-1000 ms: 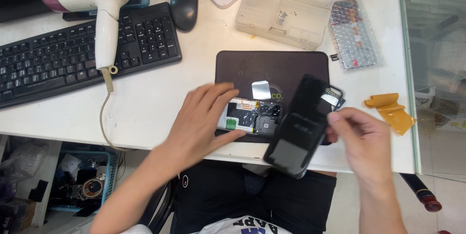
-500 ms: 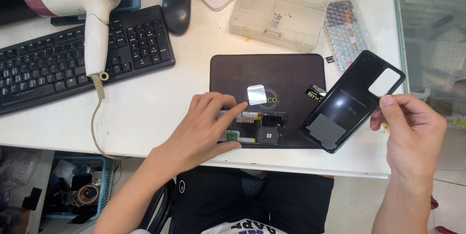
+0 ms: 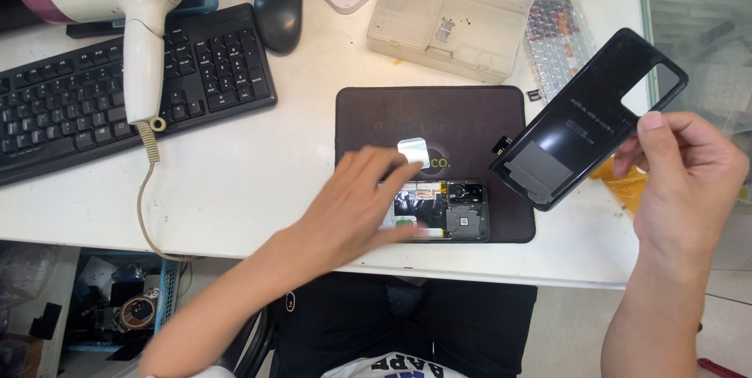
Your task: The person removes adhesive tape from the back of a smartphone, then uses a metal prying tool to separate the back cover. They walk to a nearby table to retrieve a screwdriver, return to the desk, and use the screwdriver to loosen screws on the internal components.
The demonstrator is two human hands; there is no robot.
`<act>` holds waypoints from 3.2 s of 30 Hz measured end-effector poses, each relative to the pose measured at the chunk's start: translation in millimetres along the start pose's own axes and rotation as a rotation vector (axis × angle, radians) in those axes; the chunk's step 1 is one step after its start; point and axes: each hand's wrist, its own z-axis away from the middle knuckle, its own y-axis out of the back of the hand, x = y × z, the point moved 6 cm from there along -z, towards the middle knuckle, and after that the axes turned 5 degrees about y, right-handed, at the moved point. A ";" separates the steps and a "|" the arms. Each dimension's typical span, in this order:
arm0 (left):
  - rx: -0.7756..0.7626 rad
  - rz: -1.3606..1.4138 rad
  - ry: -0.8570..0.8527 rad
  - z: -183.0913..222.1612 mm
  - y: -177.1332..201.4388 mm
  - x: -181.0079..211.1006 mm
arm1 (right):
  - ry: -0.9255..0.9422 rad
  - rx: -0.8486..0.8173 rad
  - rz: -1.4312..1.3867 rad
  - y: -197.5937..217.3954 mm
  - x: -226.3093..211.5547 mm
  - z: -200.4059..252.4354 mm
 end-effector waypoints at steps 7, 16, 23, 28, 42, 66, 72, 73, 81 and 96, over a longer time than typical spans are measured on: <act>0.024 -0.134 0.145 -57.0 -6.2 -37.0 | 0.010 -0.093 -0.029 -23.0 3.2 -6.1; -0.089 0.018 0.384 -67.6 -10.7 -64.6 | -0.139 -0.083 0.179 -8.9 17.0 -27.7; 0.118 -0.097 0.475 -72.7 61.6 -120.0 | -0.223 -0.291 0.402 -39.7 38.4 -43.0; 0.296 -0.366 0.250 -61.0 71.1 -96.8 | 0.001 -0.199 0.670 -43.9 23.9 -39.0; 0.161 -0.268 -0.038 45.0 10.4 50.9 | -0.022 -0.374 0.142 80.4 -50.7 160.0; 0.069 -0.364 -0.597 14.3 -68.5 157.1 | -0.013 0.067 0.458 130.3 -59.6 232.0; -0.014 -0.158 -0.707 13.3 -83.7 172.0 | -0.009 0.167 0.498 152.9 -66.9 247.8; -0.011 -0.142 -0.712 6.5 -85.4 174.4 | -0.035 0.194 0.508 161.5 -64.2 248.0; 0.149 -0.412 -0.239 -13.6 -33.2 134.2 | -0.269 0.273 0.540 211.0 -5.1 277.7; -0.358 -0.455 0.360 -37.0 -9.6 53.1 | -0.486 0.345 0.314 314.6 143.0 333.9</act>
